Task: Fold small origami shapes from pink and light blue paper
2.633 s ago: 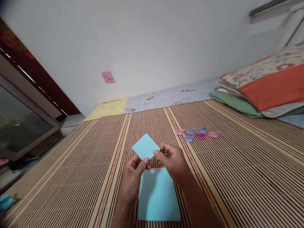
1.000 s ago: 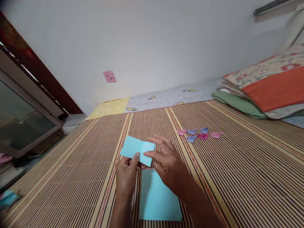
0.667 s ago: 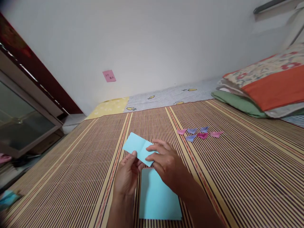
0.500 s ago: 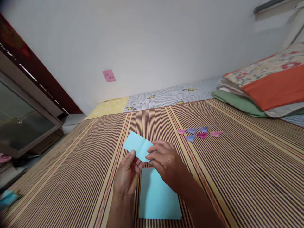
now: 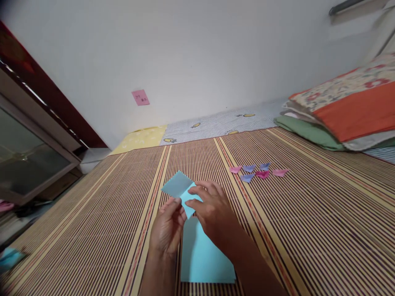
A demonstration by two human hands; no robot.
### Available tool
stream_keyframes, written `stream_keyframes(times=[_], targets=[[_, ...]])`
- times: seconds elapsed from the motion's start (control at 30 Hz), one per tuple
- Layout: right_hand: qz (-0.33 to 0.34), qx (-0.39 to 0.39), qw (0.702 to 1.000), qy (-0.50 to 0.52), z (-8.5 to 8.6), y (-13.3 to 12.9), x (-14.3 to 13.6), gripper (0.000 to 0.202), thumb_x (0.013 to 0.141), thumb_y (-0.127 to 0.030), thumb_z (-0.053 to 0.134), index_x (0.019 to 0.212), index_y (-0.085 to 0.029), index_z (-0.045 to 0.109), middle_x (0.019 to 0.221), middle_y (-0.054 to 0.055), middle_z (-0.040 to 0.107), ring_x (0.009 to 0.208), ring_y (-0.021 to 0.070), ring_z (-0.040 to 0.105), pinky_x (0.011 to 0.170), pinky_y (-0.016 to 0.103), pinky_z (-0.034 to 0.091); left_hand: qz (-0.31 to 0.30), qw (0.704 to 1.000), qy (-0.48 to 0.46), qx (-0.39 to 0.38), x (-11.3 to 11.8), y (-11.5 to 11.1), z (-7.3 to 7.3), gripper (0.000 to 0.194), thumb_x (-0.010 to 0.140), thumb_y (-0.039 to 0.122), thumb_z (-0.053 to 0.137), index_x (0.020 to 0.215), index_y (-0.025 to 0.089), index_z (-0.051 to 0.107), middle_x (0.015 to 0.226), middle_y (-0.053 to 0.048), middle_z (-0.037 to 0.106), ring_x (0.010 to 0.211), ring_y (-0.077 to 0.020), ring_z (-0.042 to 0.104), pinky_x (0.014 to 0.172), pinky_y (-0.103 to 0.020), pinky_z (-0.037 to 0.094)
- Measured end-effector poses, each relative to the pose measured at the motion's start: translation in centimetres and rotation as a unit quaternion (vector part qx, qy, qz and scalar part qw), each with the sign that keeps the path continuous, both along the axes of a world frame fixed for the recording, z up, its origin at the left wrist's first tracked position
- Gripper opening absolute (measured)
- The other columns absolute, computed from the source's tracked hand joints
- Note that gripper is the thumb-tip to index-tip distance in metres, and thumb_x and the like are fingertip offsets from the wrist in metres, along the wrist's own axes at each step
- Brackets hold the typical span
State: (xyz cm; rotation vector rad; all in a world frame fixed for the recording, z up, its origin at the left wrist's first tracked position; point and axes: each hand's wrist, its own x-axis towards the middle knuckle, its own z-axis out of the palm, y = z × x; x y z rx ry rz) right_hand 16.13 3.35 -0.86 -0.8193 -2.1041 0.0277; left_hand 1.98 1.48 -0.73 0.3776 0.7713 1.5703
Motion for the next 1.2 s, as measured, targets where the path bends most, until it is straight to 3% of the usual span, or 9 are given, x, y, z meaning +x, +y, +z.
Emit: stream_keyframes(times=[0.17, 0.33, 0.43, 0.7, 0.83, 1.07, 1.2], targets=[[0.005, -0.005, 1.0, 0.006, 0.25, -0.21, -0.24, 0.016, 0.085, -0.006, 0.073, 0.091, -0.02, 0.073, 0.109, 0.007, 0.072, 0.114, 0.0296, 0.057, 0.1, 0.05, 0.04, 0.027, 0.998, -0.039, -0.028, -0.09, 0.14, 0.07, 0.017, 0.065, 0.008, 0.084, 0.073, 0.012, 0.069, 0.075, -0.007, 0.076, 0.064, -0.015, 0.07, 0.058, -0.022, 0.056], [0.035, -0.021, 0.999, -0.006, 0.4, -0.1, -0.04, 0.019, 0.088, -0.003, 0.066, 0.09, -0.02, 0.073, 0.108, 0.008, 0.071, 0.11, 0.029, 0.059, 0.097, 0.051, 0.043, 0.0, 0.999, -0.042, 0.001, -0.07, 0.22, 0.12, 0.017, 0.066, 0.007, 0.084, 0.068, 0.012, 0.068, 0.068, -0.003, 0.073, 0.057, -0.0108, 0.065, 0.049, -0.017, 0.049], [0.048, -0.038, 0.998, 0.024, 0.45, -0.08, 0.06, 0.018, 0.091, -0.004, 0.062, 0.09, -0.02, 0.072, 0.109, 0.01, 0.069, 0.11, 0.029, 0.059, 0.093, 0.049, 0.046, -0.025, 0.999, -0.039, 0.023, 0.01, 0.26, 0.01, 0.016, 0.069, 0.011, 0.085, 0.077, 0.012, 0.072, 0.073, -0.003, 0.075, 0.056, -0.0106, 0.065, 0.051, -0.019, 0.051], [-0.003, -0.076, 0.985, 0.153, 0.18, -0.05, -0.12, 0.015, 0.096, -0.014, 0.058, 0.083, -0.018, 0.063, 0.118, 0.013, 0.058, 0.108, 0.0268, 0.06, 0.091, 0.043, 0.049, -0.015, 0.998, -0.035, 0.043, 0.51, 0.0, 0.16, 0.028, 0.073, 0.015, 0.086, 0.099, 0.015, 0.073, 0.091, -0.006, 0.079, 0.082, -0.0158, 0.075, 0.08, -0.026, 0.06], [-0.006, -0.088, 0.983, 0.16, -0.31, 0.14, -0.09, 0.015, 0.098, -0.015, 0.055, 0.084, -0.02, 0.058, 0.105, 0.009, 0.062, 0.1, 0.0244, 0.062, 0.085, 0.038, 0.049, -0.027, 0.998, -0.007, 0.057, 0.56, -0.27, 0.33, 0.036, 0.075, 0.018, 0.085, 0.109, 0.016, 0.072, 0.098, -0.008, 0.08, 0.092, -0.0198, 0.076, 0.088, -0.031, 0.059], [-0.029, -0.1, 0.98, 0.169, -0.44, 0.3, 0.15, 0.016, 0.099, -0.017, 0.052, 0.084, -0.021, 0.055, 0.092, 0.007, 0.063, 0.088, 0.0222, 0.062, 0.08, 0.035, 0.048, -0.048, 0.997, 0.023, 0.056, 0.65, -0.39, 0.42, 0.029, 0.077, 0.023, 0.084, 0.102, 0.012, 0.074, 0.102, -0.012, 0.08, 0.097, -0.0247, 0.076, 0.096, -0.04, 0.057], [-0.043, -0.113, 0.977, 0.175, -0.35, 0.33, 0.38, 0.016, 0.099, -0.018, 0.052, 0.083, -0.021, 0.056, 0.089, 0.007, 0.062, 0.085, 0.0218, 0.061, 0.079, 0.035, 0.048, -0.069, 0.994, 0.037, 0.071, 0.75, -0.45, 0.24, 0.027, 0.074, 0.016, 0.085, 0.1, 0.013, 0.075, 0.102, -0.011, 0.08, 0.102, -0.0247, 0.075, 0.1, -0.039, 0.055]])
